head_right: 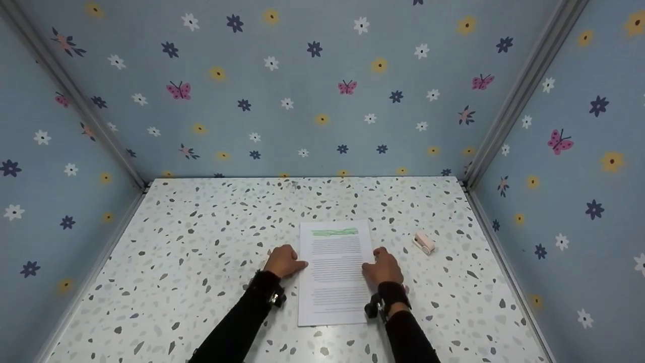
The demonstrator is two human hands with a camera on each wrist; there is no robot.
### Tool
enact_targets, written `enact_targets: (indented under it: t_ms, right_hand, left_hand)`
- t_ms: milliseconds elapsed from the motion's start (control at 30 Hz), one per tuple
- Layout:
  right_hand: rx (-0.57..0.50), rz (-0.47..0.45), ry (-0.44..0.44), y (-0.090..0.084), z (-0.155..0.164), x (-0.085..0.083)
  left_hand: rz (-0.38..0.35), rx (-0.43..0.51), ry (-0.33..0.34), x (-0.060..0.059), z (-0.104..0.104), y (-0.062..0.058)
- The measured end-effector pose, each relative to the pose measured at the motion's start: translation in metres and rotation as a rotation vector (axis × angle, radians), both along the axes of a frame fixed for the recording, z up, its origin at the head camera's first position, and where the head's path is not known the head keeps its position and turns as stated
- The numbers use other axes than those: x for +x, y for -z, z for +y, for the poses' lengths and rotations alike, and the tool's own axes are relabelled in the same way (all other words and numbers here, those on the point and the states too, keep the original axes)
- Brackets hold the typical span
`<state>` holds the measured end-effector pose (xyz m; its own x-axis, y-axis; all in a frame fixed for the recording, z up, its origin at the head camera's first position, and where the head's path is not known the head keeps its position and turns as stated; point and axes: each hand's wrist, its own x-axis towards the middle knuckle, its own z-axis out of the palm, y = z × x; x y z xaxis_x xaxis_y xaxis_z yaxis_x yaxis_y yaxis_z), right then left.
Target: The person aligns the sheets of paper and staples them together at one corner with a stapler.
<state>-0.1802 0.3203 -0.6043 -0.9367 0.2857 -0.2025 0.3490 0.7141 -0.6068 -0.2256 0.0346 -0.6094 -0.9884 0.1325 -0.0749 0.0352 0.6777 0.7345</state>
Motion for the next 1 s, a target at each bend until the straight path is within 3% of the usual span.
enact_targets:
  t_ms: [267,400,767,1000]
  right_hand:
    - [0.000,0.004,-0.007,-0.004,0.001,-0.003]
    - [-0.040,0.007,-0.015,-0.007,0.002,-0.005]
    - [-0.133,-0.003,0.039,-0.019,0.003,0.001]
    - [-0.147,0.020,0.049,-0.028,0.006,-0.001]
  left_hand:
    - [-0.004,-0.046,-0.005,0.000,0.002,-0.007]
    - [-0.023,-0.025,-0.007,-0.002,0.001,-0.011]
    - [-0.212,0.058,-0.116,-0.009,-0.012,-0.021]
    - [-0.298,0.126,-0.134,-0.018,-0.015,-0.021]
